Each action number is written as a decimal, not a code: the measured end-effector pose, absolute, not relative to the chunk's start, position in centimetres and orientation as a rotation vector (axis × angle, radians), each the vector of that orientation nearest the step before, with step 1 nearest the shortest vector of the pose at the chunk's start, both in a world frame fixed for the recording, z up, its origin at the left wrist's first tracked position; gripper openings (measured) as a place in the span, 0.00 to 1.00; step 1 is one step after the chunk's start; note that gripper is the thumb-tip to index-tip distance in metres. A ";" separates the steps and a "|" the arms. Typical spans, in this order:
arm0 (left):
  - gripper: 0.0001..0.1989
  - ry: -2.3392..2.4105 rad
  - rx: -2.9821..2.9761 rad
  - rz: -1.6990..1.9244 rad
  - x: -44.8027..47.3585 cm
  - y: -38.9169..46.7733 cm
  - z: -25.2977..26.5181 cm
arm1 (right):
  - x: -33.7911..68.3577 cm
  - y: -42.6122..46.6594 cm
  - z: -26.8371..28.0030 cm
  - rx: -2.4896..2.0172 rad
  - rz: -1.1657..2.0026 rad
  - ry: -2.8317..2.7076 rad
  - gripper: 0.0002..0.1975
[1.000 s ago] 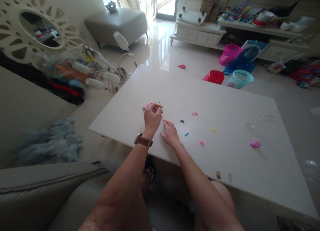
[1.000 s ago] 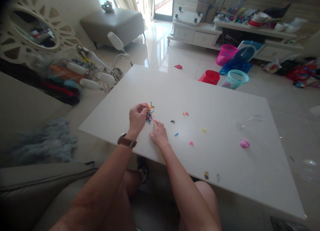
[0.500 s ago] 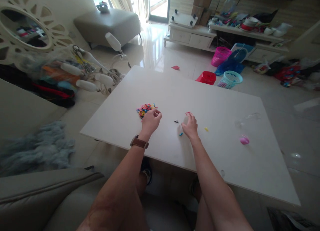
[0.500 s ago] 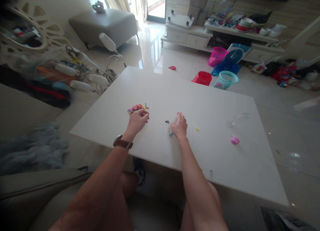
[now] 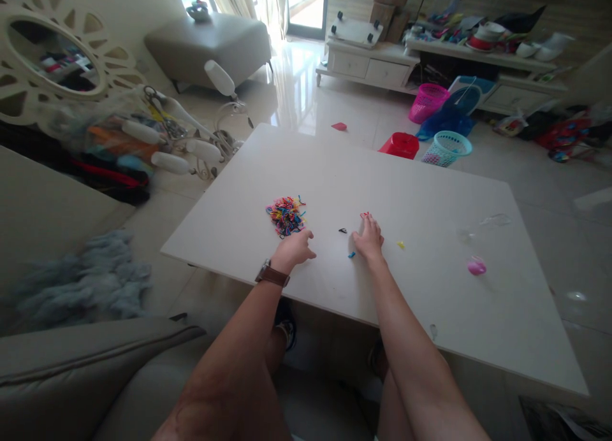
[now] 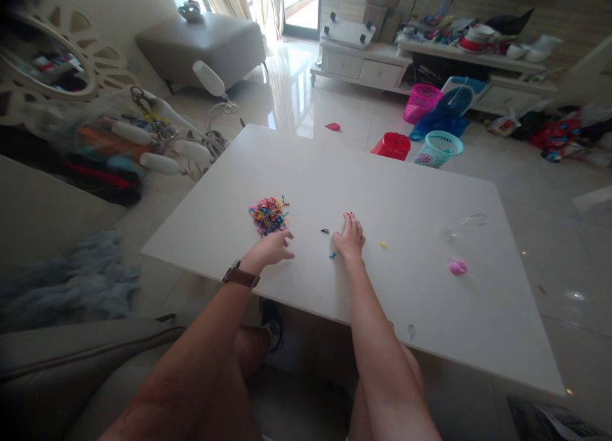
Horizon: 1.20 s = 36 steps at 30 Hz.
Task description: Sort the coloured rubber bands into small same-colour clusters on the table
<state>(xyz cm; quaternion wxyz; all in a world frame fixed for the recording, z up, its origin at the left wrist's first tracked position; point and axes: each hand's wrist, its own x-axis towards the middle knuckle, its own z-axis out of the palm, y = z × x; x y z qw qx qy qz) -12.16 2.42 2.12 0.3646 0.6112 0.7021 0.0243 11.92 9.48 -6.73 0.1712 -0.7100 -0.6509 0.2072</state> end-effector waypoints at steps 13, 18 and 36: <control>0.24 1.962 1.548 0.184 -14.5 3.0 1.9 | 13.2 8.4 -3.9 -1.855 0.543 -1.935 0.34; 0.21 2.111 1.524 0.291 -15.8 3.4 1.5 | 14.7 6.6 -1.0 -1.717 0.483 -2.003 0.31; 0.23 1.999 1.840 0.226 -15.9 4.7 -2.3 | 14.4 2.7 1.5 -1.534 0.625 -2.205 0.22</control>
